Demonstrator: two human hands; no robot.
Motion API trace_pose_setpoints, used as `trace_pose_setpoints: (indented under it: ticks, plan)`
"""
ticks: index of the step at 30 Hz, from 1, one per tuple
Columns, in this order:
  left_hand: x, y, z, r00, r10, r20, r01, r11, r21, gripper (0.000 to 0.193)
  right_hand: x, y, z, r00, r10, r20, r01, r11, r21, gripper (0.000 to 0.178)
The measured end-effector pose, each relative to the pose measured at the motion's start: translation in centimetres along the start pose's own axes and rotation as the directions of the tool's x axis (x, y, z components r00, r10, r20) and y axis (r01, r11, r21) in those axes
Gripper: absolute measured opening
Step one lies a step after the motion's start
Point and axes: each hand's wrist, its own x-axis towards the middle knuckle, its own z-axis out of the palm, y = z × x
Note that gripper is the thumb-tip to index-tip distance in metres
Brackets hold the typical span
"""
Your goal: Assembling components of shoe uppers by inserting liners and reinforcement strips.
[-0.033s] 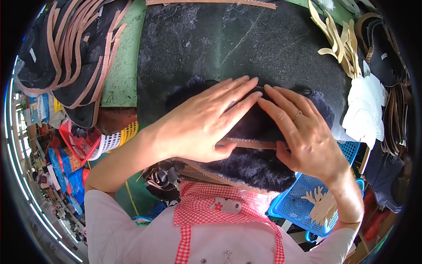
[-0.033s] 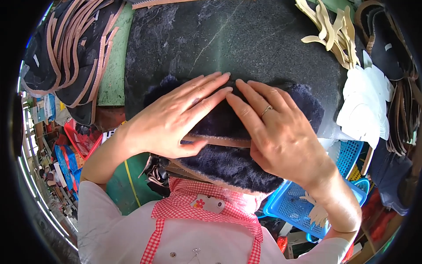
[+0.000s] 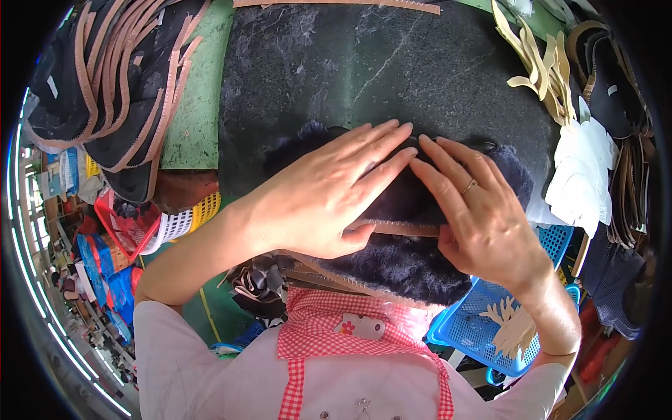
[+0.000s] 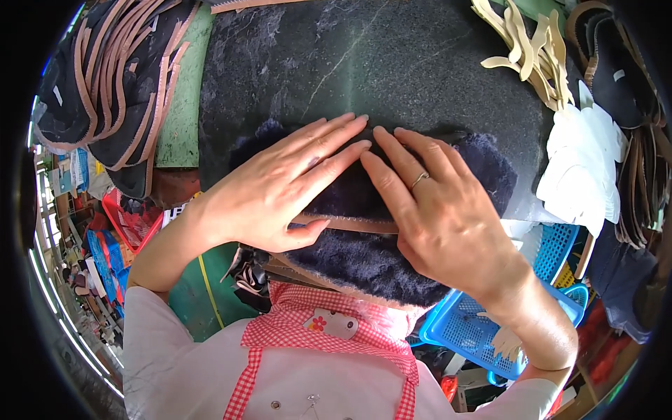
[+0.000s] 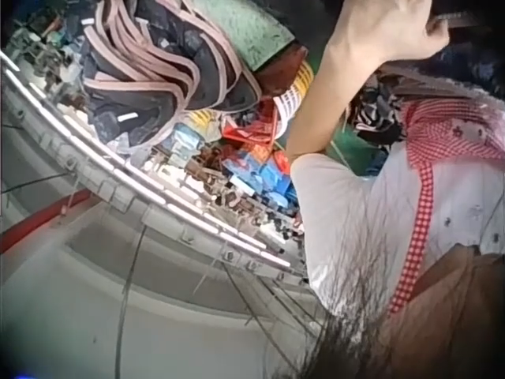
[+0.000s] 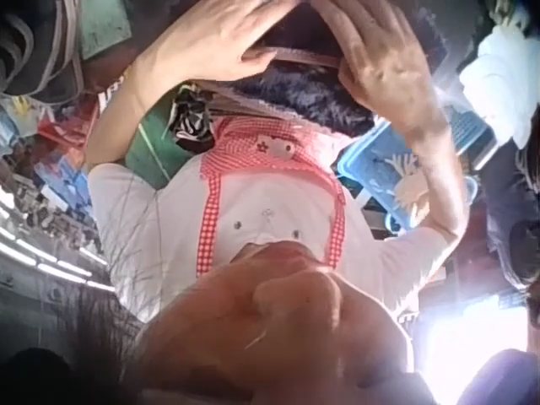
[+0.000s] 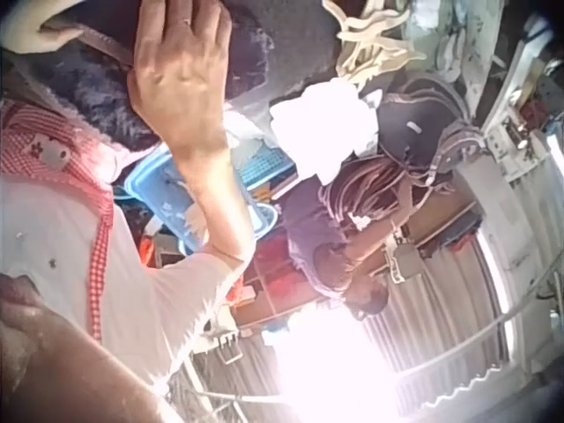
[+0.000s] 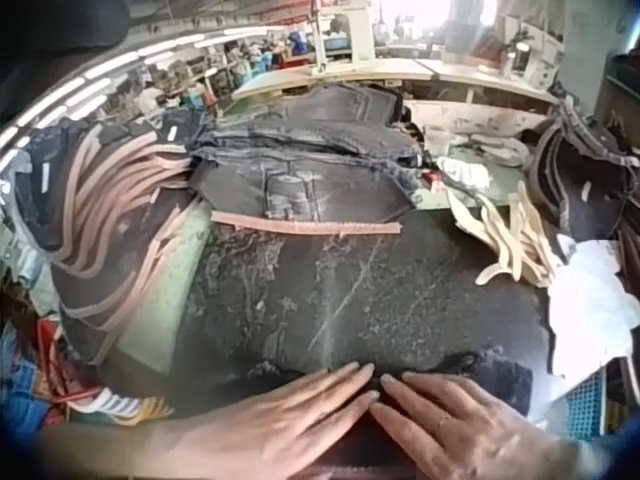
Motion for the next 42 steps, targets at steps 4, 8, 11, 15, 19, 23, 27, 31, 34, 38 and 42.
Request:
trace_pose_setpoints:
  ticks: [4,8,11,15,19,23,27,31,34,38,42]
  plan:
    - [0.2,0.5,1.1,0.996,-0.017,-0.084,0.022,0.998,0.059,0.090,0.4,-1.0,1.6,0.998,-0.021,-0.059,0.012,0.989,-0.147,0.051]
    - [0.8,0.9,1.6,0.962,-0.016,-0.272,0.035,0.997,0.065,0.089,1.0,0.0,1.5,0.991,-0.064,-0.120,0.043,0.986,-0.164,0.051]
    - [0.9,1.0,1.4,0.953,-0.031,-0.301,0.019,0.999,-0.043,0.095,1.4,0.1,1.9,0.980,-0.033,-0.199,0.000,0.986,-0.167,0.043]
    - [1.4,0.3,1.9,0.923,-0.128,-0.364,0.130,0.991,-0.020,0.103,3.4,1.0,-1.3,0.980,0.194,-0.041,-0.188,0.975,0.121,0.023]
    - [1.4,0.3,2.5,0.934,-0.050,-0.355,0.093,0.990,0.107,0.082,1.8,1.2,0.9,0.975,0.058,-0.214,-0.032,0.991,0.126,0.021]
    - [-1.1,1.8,3.7,0.972,-0.126,-0.199,0.164,0.968,0.190,0.080,-2.0,-0.2,2.4,0.991,0.074,-0.114,-0.064,0.994,0.088,0.034]
    - [-2.3,0.9,4.2,0.975,-0.029,-0.221,0.091,0.957,0.274,0.077,-4.5,1.5,2.6,0.986,0.122,-0.116,-0.123,0.992,0.000,0.058]
    - [-2.1,-0.7,1.5,0.930,0.118,-0.347,-0.071,0.987,0.145,0.048,-6.1,2.0,2.3,0.949,0.118,-0.293,-0.114,0.993,0.030,0.043]
    - [-5.6,1.3,1.6,0.931,0.178,-0.320,-0.142,0.981,0.132,0.031,-8.2,-1.0,3.3,0.937,0.038,-0.346,-0.030,0.999,0.027,0.043]
    - [-8.3,1.9,6.8,0.989,0.096,-0.117,-0.106,0.990,-0.089,0.030,-12.4,-4.0,8.2,0.937,0.340,-0.084,-0.289,0.886,0.363,0.054]
    - [-6.6,2.7,6.3,0.998,0.004,-0.057,-0.014,0.984,-0.178,0.031,-12.9,-3.2,6.6,0.946,0.316,0.075,-0.299,0.755,0.583,0.051]
